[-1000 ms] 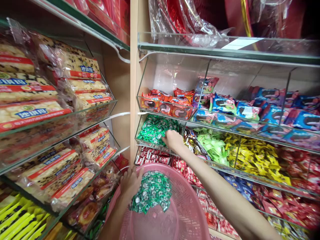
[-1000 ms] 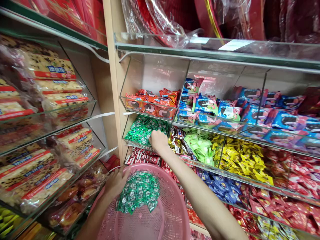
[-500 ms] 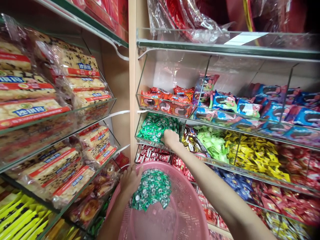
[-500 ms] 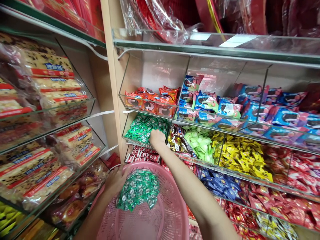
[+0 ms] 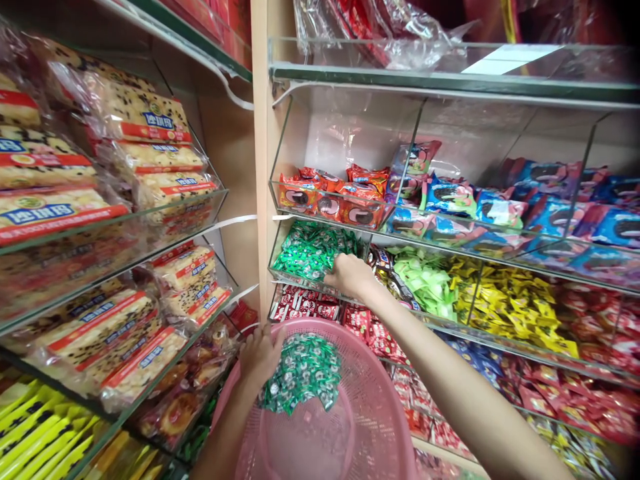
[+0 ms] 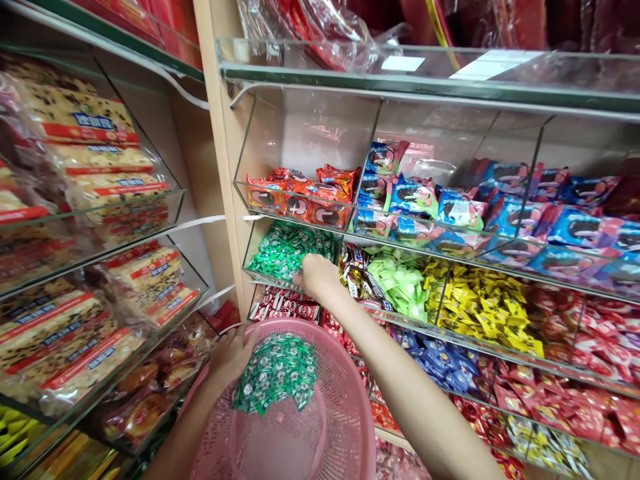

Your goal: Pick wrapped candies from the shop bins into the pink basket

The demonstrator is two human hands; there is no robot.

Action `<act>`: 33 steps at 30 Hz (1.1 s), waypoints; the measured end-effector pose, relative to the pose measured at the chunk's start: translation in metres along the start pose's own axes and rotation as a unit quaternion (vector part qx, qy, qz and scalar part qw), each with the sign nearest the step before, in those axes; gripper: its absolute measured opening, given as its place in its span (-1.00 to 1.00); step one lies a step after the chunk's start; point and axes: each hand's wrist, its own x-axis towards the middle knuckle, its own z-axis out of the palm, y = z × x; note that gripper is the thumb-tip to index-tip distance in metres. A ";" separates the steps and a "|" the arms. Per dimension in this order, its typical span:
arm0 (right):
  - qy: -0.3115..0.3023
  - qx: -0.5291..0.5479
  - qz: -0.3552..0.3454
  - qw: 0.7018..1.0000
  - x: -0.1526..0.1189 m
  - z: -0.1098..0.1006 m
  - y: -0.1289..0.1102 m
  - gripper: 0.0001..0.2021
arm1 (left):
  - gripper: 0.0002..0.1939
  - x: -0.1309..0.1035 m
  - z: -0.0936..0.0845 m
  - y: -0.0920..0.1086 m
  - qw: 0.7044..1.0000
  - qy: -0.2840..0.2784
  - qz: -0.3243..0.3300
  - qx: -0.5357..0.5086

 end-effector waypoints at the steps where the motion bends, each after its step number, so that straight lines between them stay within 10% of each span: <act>1: 0.009 0.026 -0.034 0.999 -0.010 0.001 0.002 -0.74 | -0.44 0.000 0.000 0.001 1.000 -0.001 0.001 -0.003; 7: -0.118 0.206 -0.215 0.947 -0.072 0.073 0.027 -0.80 | -0.42 0.000 0.002 0.003 1.000 0.004 -0.001 0.006; 13: -0.161 -0.005 -0.200 0.966 -0.101 0.159 0.042 -0.82 | -0.41 -0.001 0.002 0.012 1.000 0.000 0.010 0.027; 33: -0.125 -0.070 -0.126 0.982 -0.136 0.183 0.049 -0.72 | -0.44 -0.021 0.009 0.052 0.999 -0.024 0.040 0.017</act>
